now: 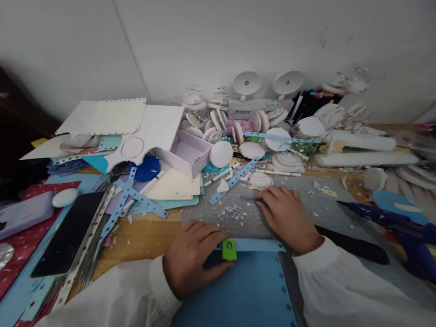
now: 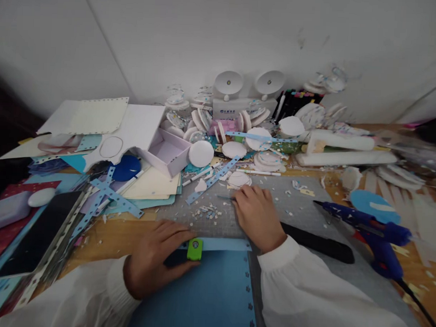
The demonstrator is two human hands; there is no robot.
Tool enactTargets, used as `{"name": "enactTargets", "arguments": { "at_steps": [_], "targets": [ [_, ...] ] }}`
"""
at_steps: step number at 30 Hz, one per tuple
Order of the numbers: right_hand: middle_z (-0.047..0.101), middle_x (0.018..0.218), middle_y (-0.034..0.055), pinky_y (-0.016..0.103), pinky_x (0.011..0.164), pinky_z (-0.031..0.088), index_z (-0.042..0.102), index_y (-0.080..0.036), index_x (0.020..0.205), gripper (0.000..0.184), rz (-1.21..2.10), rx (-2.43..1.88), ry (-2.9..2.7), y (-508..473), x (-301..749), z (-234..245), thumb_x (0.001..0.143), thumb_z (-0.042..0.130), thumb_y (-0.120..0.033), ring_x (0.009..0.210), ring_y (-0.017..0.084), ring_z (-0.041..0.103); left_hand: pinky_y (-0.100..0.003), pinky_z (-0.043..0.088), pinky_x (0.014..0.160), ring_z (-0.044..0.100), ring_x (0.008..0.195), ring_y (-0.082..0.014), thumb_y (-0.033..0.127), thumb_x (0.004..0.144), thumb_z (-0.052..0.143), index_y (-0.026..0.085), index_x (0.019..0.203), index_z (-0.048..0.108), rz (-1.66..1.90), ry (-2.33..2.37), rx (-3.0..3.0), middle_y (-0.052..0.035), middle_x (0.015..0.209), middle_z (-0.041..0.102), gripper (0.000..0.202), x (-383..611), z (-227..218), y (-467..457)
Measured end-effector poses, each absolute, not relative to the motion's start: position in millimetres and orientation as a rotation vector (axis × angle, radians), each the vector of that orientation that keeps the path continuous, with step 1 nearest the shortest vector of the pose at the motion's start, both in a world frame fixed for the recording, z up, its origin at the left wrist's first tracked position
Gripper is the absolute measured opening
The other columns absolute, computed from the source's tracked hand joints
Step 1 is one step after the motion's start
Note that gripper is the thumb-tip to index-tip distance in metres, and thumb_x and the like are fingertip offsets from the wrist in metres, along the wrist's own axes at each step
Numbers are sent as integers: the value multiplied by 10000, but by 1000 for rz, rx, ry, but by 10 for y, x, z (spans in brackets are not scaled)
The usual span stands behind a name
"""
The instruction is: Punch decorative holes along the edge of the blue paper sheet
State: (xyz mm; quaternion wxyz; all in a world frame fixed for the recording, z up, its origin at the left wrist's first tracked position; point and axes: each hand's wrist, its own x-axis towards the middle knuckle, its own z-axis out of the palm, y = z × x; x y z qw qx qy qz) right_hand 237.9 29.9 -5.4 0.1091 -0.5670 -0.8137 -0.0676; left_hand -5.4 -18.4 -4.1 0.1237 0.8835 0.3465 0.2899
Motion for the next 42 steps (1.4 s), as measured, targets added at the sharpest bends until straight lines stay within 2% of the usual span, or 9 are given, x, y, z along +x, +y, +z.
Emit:
{"name": "enactTargets", "arguments": {
  "at_steps": [5,8,11,14,20,26,38,42],
  "targets": [
    [605,889,78,393,754,448,557,-188,947,95,53,-1375,-1937,204,2322,63,884,494,-222,844,239,571,-357,446,707,611,811,-214,324,772,676,150,1036,594,889,1022,2582,-64,943,682,326,-31,-48,-176],
    [582,814,30,316,633,506,516,-229,938,69,509,-1242,-1541,112,2212,135,891,502,-278,694,173,593,-357,445,690,610,794,-213,299,787,656,135,1026,594,875,1009,2611,-67,935,684,296,-18,-42,-179],
    [590,740,3,270,555,525,537,-230,859,102,952,-1136,-1431,42,2081,156,871,542,-331,605,140,600,-356,443,670,605,770,-212,299,797,643,128,1014,598,876,1002,2635,-69,918,685,280,-10,-33,-186],
    [606,728,-5,244,521,531,545,-223,814,141,1119,-1101,-1392,-15,1977,132,828,608,-348,586,127,611,-349,439,646,598,746,-207,298,803,633,126,997,603,888,1004,2645,-70,897,685,261,-9,-25,-190],
    [537,604,-61,199,477,496,494,-222,738,162,1082,-1119,-1345,-120,1911,78,812,637,-237,479,83,570,-349,446,665,595,750,-204,289,804,631,123,995,605,900,979,2672,-74,889,686,254,-18,-40,-182],
    [516,593,-61,204,426,472,477,-222,711,189,1025,-1126,-1365,-151,1920,86,793,647,-210,447,87,544,-334,447,667,605,757,-192,304,823,608,137,1012,601,880,990,2674,-74,899,690,252,-17,-40,-178],
    [496,565,-58,214,373,449,459,-239,719,186,1032,-1083,-1314,-161,1890,90,827,611,-241,407,96,519,-337,437,652,600,754,-197,314,830,601,138,1012,603,864,1002,2669,-70,899,690,254,-18,-33,-176],
    [539,621,-47,225,419,486,490,-229,766,161,864,-1134,-1269,-59,1957,63,811,638,-274,448,101,559,-340,443,672,601,767,-195,315,837,593,142,1024,599,846,1012,2671,-74,918,690,254,-19,-42,-181]
  ]
}}
